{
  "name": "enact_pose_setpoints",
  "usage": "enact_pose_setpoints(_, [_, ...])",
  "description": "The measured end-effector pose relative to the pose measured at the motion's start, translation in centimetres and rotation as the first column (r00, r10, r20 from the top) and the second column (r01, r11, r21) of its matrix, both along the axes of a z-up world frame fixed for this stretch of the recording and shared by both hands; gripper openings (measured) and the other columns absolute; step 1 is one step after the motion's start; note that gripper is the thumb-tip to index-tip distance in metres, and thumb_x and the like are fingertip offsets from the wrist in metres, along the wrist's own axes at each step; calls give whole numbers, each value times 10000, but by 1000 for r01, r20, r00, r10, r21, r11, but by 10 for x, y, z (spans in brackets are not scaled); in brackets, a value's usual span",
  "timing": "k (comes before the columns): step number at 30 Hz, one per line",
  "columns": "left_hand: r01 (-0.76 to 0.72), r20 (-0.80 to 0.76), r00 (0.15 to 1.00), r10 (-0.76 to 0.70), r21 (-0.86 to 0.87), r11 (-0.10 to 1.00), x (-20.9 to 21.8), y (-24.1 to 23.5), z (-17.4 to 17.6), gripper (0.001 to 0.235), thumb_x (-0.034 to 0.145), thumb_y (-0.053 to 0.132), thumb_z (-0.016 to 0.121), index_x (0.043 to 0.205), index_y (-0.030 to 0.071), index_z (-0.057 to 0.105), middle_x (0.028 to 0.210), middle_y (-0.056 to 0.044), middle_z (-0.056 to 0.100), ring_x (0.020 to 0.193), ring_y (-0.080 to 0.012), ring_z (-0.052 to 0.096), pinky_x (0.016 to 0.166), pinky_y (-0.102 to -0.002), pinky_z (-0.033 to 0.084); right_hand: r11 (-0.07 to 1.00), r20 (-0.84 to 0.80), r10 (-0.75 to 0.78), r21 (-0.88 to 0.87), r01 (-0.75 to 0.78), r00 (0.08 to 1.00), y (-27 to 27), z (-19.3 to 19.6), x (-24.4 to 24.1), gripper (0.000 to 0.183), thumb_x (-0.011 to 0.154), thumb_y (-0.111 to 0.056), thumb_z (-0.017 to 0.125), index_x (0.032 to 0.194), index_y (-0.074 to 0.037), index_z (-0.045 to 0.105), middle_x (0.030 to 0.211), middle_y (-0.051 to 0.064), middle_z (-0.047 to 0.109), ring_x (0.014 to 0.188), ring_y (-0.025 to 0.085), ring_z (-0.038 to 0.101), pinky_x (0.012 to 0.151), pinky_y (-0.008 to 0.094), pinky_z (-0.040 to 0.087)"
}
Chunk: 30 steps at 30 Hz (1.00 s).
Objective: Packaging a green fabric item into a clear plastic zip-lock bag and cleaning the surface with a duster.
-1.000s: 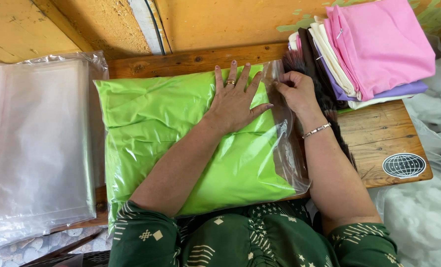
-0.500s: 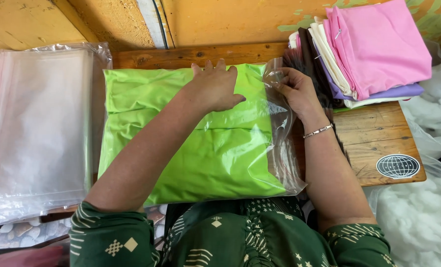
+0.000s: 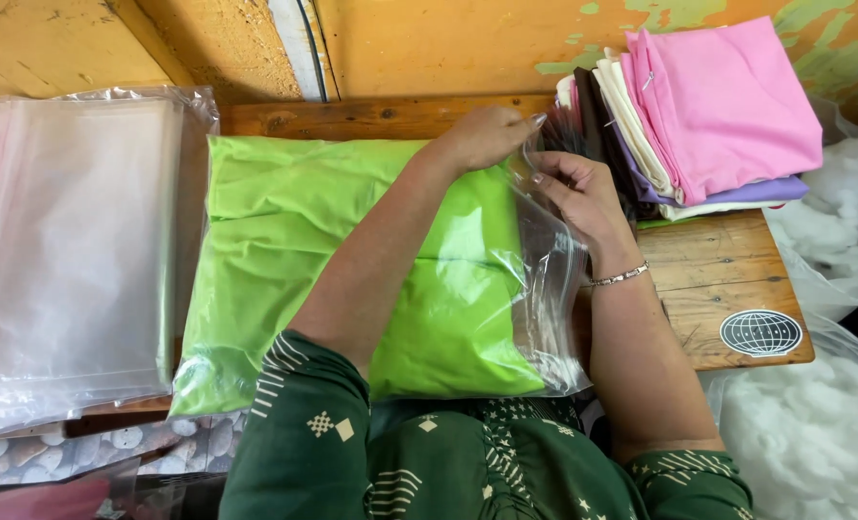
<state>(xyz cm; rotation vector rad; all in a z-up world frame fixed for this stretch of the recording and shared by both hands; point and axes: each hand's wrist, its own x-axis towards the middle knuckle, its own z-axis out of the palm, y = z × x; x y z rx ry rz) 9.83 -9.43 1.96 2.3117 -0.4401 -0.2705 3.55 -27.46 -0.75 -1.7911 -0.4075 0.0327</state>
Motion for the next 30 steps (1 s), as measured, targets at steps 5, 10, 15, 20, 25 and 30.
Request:
enact_pose_setpoints(5, [39, 60, 998, -22, -312, 949, -14, 23, 1, 265, 846, 287, 561, 902, 54, 674, 804, -135, 656, 833, -280, 638, 792, -419, 477, 985, -75, -174, 7, 175, 982, -3, -13, 6, 98, 875, -40, 647, 954, -58, 703, 635, 21, 567, 548, 62, 526, 474, 177, 434])
enact_pose_setpoints(10, [104, 110, 992, -61, -448, 888, -10, 31, -8, 184, 768, 249, 687, 872, 98, 701, 721, -59, 648, 708, -177, 620, 682, -314, 496, 985, -101, -174, -18, 173, 980, 4, -8, 6, 76, 888, -66, 653, 937, -35, 702, 625, 46, 581, 567, 66, 539, 491, 179, 439])
enact_pose_setpoints(15, [127, 195, 980, -33, -491, 862, -5, 29, -23, 94, 781, 191, 672, 836, 121, 704, 688, -41, 654, 666, -161, 629, 646, -294, 506, 978, -70, -188, -109, 180, 980, 7, -3, 4, 67, 888, -92, 669, 916, -47, 710, 600, 46, 582, 560, 52, 535, 471, 183, 436])
enact_pose_setpoints(20, [90, 251, 967, 30, -454, 886, -9, 26, -24, 57, 769, 161, 663, 814, 144, 695, 697, -56, 662, 700, -216, 659, 679, -329, 528, 961, -32, -204, -197, 194, 978, 5, -5, 5, 64, 888, -104, 661, 914, -65, 705, 619, 27, 590, 586, 33, 524, 475, 178, 457])
enact_pose_setpoints(25, [59, 269, 961, 69, -439, 897, 0, 23, -33, 57, 745, 190, 679, 802, 194, 681, 681, -14, 649, 704, -199, 663, 680, -323, 534, 966, 8, -215, -147, 214, 977, 6, -7, 9, 141, 850, -85, 710, 977, -37, 673, 709, 67, 605, 654, 77, 564, 526, 233, 504])
enact_pose_setpoints(30, [84, 269, 962, 46, -453, 888, -8, 23, -24, 43, 734, 179, 681, 770, 200, 674, 684, 8, 656, 704, -183, 663, 683, -316, 529, 985, -2, -164, 46, 164, 987, 25, 12, 3, 276, 827, -98, 760, 1054, -12, 628, 830, 80, 612, 774, 104, 601, 645, 278, 566])
